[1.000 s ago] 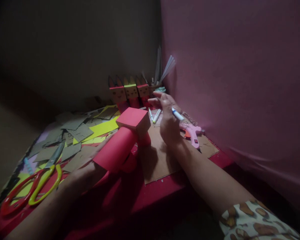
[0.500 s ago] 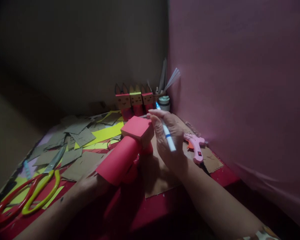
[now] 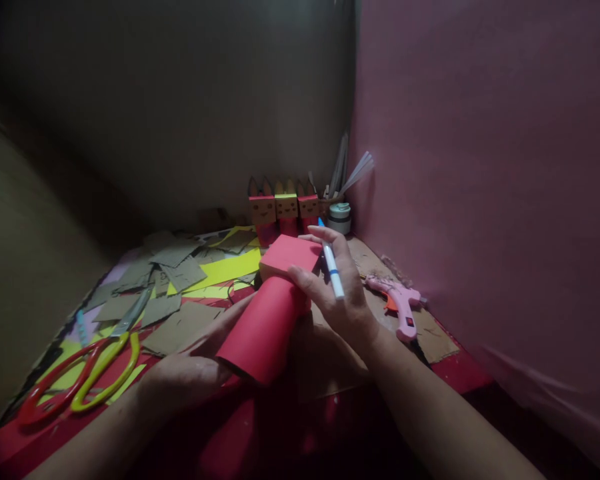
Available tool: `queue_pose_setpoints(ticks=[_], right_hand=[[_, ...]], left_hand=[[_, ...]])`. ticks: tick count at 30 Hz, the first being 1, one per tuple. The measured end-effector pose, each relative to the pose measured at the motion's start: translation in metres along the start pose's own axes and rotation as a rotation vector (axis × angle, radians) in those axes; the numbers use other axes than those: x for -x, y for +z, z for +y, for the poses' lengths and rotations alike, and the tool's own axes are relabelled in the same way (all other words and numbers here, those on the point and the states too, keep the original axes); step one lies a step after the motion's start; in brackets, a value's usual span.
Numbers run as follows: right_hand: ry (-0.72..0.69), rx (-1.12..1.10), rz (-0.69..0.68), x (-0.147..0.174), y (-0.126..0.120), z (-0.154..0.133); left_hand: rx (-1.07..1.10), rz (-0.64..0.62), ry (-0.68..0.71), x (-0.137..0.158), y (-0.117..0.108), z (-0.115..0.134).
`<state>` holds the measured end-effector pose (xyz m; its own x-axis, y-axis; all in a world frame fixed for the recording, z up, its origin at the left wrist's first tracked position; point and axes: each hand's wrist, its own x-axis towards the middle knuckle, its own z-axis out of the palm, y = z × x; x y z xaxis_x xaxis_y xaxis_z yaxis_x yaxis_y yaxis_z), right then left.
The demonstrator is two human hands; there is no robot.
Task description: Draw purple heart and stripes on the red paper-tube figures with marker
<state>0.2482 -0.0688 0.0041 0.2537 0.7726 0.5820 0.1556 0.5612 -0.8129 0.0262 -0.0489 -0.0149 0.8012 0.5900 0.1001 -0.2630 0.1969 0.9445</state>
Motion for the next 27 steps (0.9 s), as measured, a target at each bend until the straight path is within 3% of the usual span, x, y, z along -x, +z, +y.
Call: queue_pose_setpoints(ticks=[4, 10, 19, 24, 27], right_hand=[[-0.035, -0.056, 0.010, -0.002, -0.002, 0.007], [-0.028, -0.082, -0.078, -0.004, 0.001, 0.013], [0.027, -0.217, -0.129, -0.004, 0.021, 0.008], [0.040, -0.184, -0.210, -0.010, 0.036, 0.010], [0.017, -0.170, -0.275, -0.016, 0.040, 0.015]], left_hand=[[0.204, 0.031, -0.042, 0.001, -0.005, -0.007], [0.198, 0.166, -0.086, -0.002, -0.003, -0.009], [0.101, -0.006, -0.142, 0.003, -0.007, -0.009], [0.227, -0.095, -0.131, 0.005, -0.011, -0.014], [0.303, -0.066, -0.112, 0.002, -0.013, -0.017]])
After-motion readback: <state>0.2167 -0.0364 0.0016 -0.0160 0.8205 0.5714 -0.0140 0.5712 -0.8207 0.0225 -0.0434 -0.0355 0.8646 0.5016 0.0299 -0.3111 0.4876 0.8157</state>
